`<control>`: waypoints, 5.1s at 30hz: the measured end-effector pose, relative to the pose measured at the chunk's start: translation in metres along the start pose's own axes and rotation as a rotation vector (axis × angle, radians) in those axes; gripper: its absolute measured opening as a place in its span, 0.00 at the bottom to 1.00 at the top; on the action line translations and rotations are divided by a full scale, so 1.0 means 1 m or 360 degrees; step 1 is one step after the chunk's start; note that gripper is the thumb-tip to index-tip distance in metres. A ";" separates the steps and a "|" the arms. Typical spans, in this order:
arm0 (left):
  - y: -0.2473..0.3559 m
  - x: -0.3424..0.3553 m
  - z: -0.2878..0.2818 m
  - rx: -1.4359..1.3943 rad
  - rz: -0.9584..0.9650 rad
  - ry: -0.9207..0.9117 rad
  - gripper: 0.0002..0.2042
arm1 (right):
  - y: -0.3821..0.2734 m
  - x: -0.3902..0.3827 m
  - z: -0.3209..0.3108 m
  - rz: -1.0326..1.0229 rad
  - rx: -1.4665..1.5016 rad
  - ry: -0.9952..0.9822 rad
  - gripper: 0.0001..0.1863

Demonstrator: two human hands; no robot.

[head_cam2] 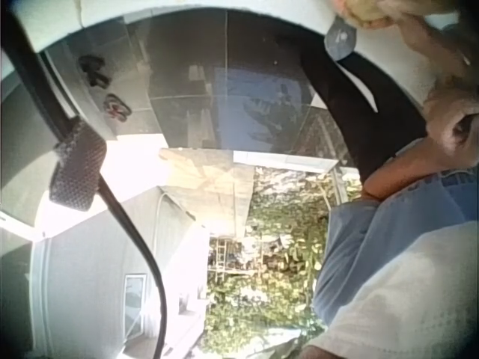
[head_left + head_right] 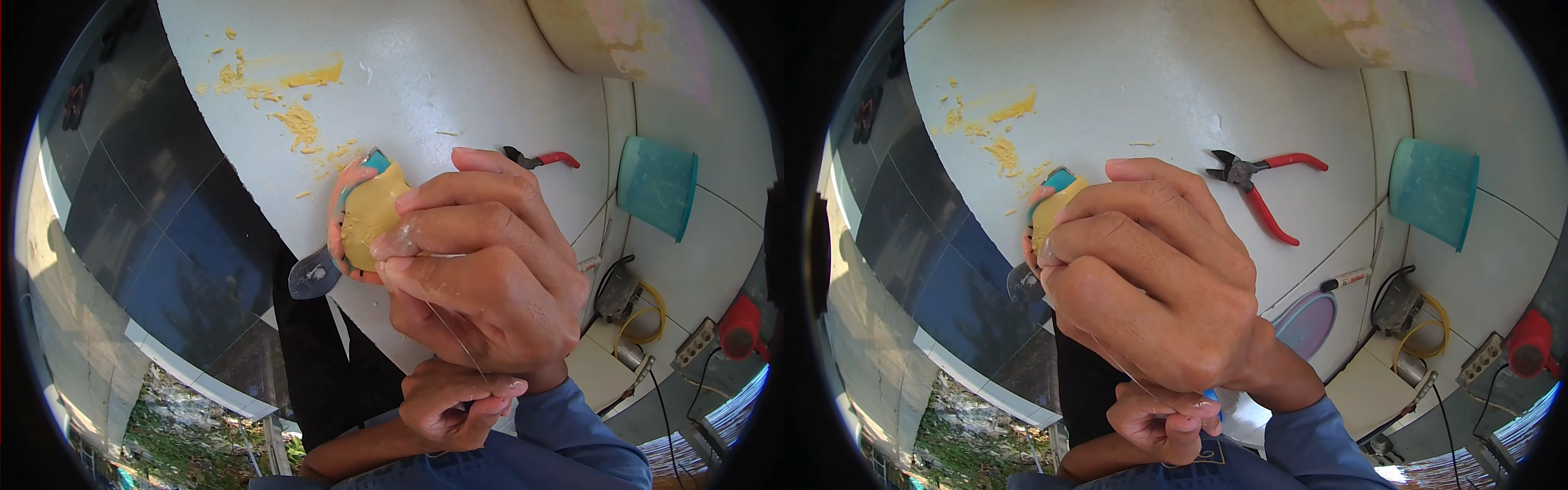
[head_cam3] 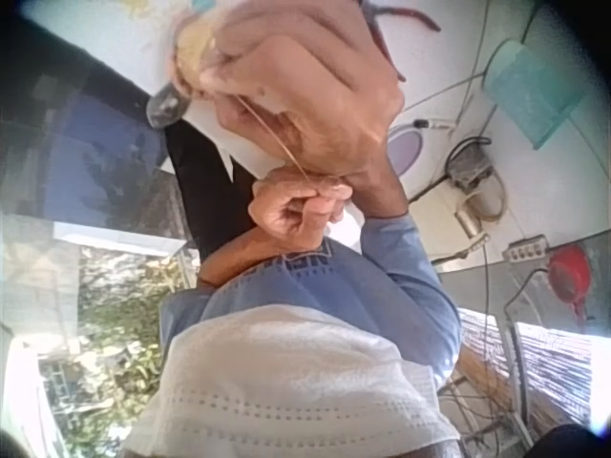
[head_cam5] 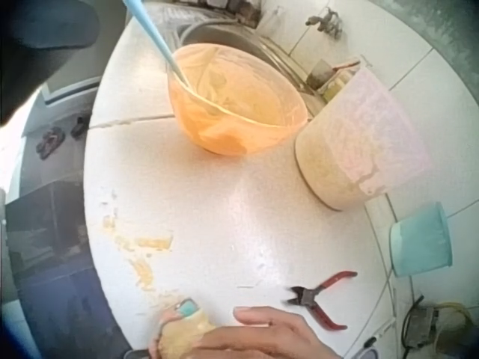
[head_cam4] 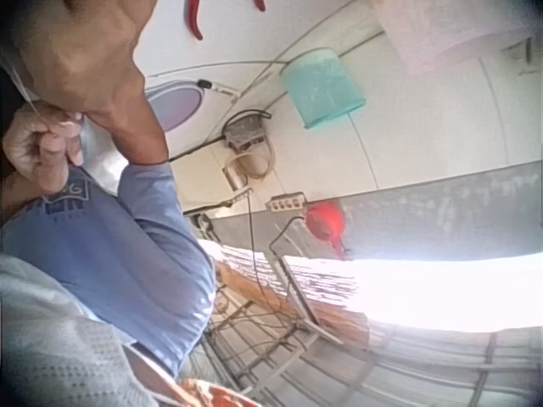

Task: The recorder is seen adjusting a wire for a dental prosthetic and then mixing dental material in a bowl to apply it to a dental model.

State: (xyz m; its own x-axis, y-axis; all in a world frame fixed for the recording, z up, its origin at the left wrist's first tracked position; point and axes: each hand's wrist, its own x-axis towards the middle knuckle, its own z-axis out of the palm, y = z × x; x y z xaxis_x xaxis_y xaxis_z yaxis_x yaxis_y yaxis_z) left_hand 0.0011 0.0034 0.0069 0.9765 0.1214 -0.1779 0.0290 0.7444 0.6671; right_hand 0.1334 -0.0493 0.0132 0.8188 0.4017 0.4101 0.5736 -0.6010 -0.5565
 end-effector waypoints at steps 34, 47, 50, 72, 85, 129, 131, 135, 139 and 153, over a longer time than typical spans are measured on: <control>0.030 0.038 -0.008 0.1713 0.0421 -0.0379 0.14 | 0.060 0.032 -0.039 -0.0298 -0.0597 -0.0541 0.06; 0.063 0.034 -0.015 0.0534 -0.0293 0.0310 0.13 | -0.013 0.001 -0.057 -0.0074 0.0200 -0.0561 0.08; 0.062 0.037 -0.017 0.0310 -0.0314 0.0299 0.12 | -0.013 -0.006 -0.051 0.0141 0.0431 -0.0482 0.06; 0.002 0.012 -0.046 0.0753 0.0304 0.0054 0.35 | -0.010 0.022 -0.007 0.0182 -0.0358 -0.0293 0.09; 0.000 0.016 -0.044 0.0549 0.0355 0.0069 0.34 | -0.010 0.024 -0.003 0.0180 -0.0352 -0.0307 0.09; 0.006 0.015 -0.041 0.0535 0.0317 0.0125 0.27 | -0.011 0.022 -0.007 0.0038 -0.0397 -0.0357 0.11; 0.006 0.017 -0.041 0.0538 0.0321 0.0099 0.27 | -0.011 0.023 -0.007 0.0034 -0.0396 -0.0366 0.11; 0.004 0.017 -0.042 0.0537 0.0360 0.0095 0.28 | -0.013 0.024 -0.008 0.0044 -0.0403 -0.0391 0.11; 0.003 0.017 -0.041 0.0504 0.0382 0.0111 0.28 | -0.012 0.024 -0.008 0.0036 -0.0422 -0.0408 0.11; 0.004 0.016 -0.041 0.0508 0.0314 0.0139 0.28 | -0.011 0.025 -0.001 0.0055 -0.0490 -0.0322 0.10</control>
State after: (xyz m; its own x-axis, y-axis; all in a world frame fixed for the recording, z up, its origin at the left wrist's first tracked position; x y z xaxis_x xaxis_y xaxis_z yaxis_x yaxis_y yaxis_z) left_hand 0.0077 0.0349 -0.0231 0.9484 0.3079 -0.0754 -0.0793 0.4607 0.8840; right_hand 0.1476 -0.0334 0.0297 0.8433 0.4875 0.2263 0.5369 -0.7841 -0.3113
